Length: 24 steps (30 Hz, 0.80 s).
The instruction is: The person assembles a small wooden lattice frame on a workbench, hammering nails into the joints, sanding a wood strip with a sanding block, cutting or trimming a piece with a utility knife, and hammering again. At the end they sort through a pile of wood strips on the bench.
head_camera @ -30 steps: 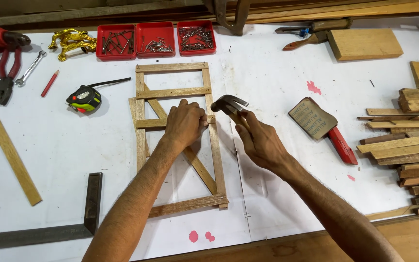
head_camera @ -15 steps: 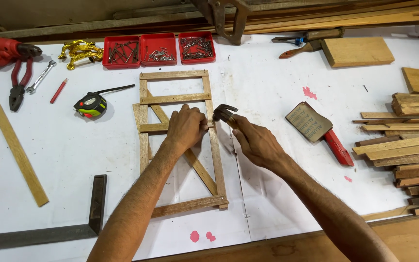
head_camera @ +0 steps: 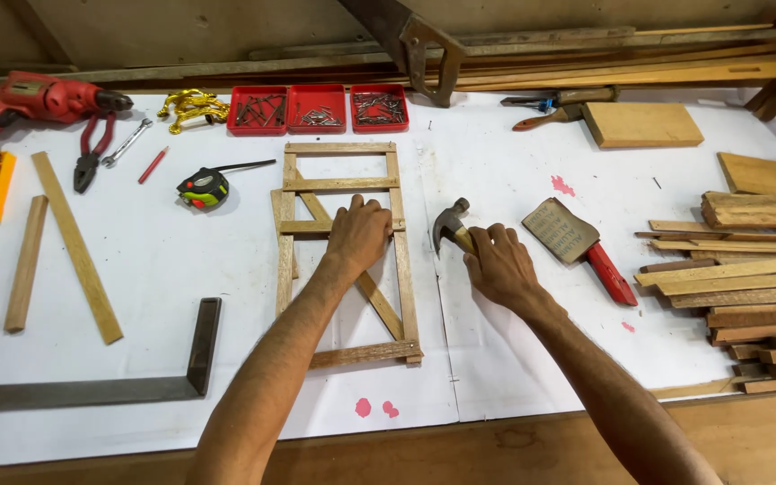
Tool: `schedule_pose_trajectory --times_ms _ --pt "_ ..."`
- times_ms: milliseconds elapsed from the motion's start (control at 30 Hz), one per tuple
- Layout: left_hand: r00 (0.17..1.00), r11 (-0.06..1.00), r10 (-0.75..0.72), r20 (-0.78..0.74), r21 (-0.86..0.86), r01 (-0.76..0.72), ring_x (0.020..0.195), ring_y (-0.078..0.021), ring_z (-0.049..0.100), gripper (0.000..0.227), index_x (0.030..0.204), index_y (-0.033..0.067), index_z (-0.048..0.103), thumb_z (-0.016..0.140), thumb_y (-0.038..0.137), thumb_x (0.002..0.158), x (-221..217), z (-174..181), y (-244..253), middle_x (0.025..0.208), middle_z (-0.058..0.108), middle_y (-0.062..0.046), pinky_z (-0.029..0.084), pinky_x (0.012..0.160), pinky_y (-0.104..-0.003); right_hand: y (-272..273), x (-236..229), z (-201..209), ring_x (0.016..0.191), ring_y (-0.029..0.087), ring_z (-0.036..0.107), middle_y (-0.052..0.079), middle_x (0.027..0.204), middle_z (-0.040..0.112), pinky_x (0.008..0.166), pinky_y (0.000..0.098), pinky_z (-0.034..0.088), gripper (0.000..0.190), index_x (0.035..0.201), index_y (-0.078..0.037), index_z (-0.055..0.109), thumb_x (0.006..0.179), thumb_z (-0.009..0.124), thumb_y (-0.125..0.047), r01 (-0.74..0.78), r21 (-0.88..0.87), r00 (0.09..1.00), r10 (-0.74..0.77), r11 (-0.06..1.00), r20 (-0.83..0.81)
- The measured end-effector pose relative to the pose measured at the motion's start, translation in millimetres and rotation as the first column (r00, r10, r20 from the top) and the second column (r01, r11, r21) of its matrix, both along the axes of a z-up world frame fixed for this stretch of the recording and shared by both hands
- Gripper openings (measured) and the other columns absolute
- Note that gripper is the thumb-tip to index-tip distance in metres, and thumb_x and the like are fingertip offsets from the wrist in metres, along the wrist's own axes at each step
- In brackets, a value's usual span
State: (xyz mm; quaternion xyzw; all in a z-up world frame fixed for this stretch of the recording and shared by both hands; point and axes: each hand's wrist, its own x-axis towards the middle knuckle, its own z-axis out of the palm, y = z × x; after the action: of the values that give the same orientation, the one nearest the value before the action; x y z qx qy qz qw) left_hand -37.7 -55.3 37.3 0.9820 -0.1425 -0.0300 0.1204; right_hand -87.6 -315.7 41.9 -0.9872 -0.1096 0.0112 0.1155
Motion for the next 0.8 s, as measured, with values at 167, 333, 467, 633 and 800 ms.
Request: schedule_pose_trajectory --times_ms 167,333,467,633,800 --pt "0.984 1.000 -0.014 0.176 -0.008 0.016 0.128 -0.0280 0.048 0.027 0.118 0.0115 0.071 0.071 0.021 0.093 -8 5 17 0.137 0.058 -0.010 0.046 0.102 -0.051 11 1 29 0.117 0.034 0.053 0.021 0.133 0.053 0.094 0.0486 0.052 0.053 0.136 -0.010 0.057 0.090 0.072 -0.032 -0.036 0.048 0.999 0.035 0.998 0.029" --pt "0.956 0.998 0.026 0.292 -0.059 -0.009 0.130 -0.0296 0.047 0.036 0.128 0.0113 0.068 0.071 0.023 0.094 -23 26 57 0.143 0.055 -0.012 0.045 0.104 -0.053 26 -7 60 0.127 0.036 0.052 0.021 0.134 0.055 0.101 0.0511 0.049 0.050 0.133 -0.009 0.064 0.090 0.077 -0.031 -0.135 0.274 0.987 0.105 0.952 0.118" --pt "0.921 0.997 0.065 0.383 -0.066 -0.043 0.129 -0.0287 0.050 0.037 0.127 0.0107 0.069 0.073 0.025 0.094 -43 63 88 0.141 0.057 -0.011 0.047 0.101 -0.050 44 -7 77 0.122 0.033 0.059 0.019 0.134 0.058 0.099 0.0475 0.054 0.049 0.131 -0.009 0.066 0.090 0.075 -0.034 -0.134 0.347 0.988 0.099 0.928 0.117" --pt "0.859 0.996 0.071 0.506 -0.086 -0.031 0.125 -0.0285 0.051 0.036 0.122 0.0112 0.071 0.078 0.025 0.089 -51 106 116 0.136 0.060 -0.009 0.047 0.100 -0.048 70 -2 103 0.113 0.032 0.064 0.018 0.137 0.056 0.092 0.0444 0.060 0.048 0.126 -0.011 0.066 0.087 0.076 -0.037 -0.131 0.378 0.991 0.106 0.917 0.086" --pt "0.839 0.994 0.078 0.538 -0.107 -0.024 0.122 -0.0284 0.052 0.034 0.117 0.0110 0.074 0.080 0.027 0.087 -22 126 129 0.129 0.062 -0.008 0.046 0.099 -0.047 71 49 103 0.116 0.031 0.064 0.019 0.122 0.068 0.092 0.0447 0.057 0.039 0.120 -0.008 0.073 0.092 0.079 -0.035 -0.353 0.226 0.889 0.250 0.908 0.384"
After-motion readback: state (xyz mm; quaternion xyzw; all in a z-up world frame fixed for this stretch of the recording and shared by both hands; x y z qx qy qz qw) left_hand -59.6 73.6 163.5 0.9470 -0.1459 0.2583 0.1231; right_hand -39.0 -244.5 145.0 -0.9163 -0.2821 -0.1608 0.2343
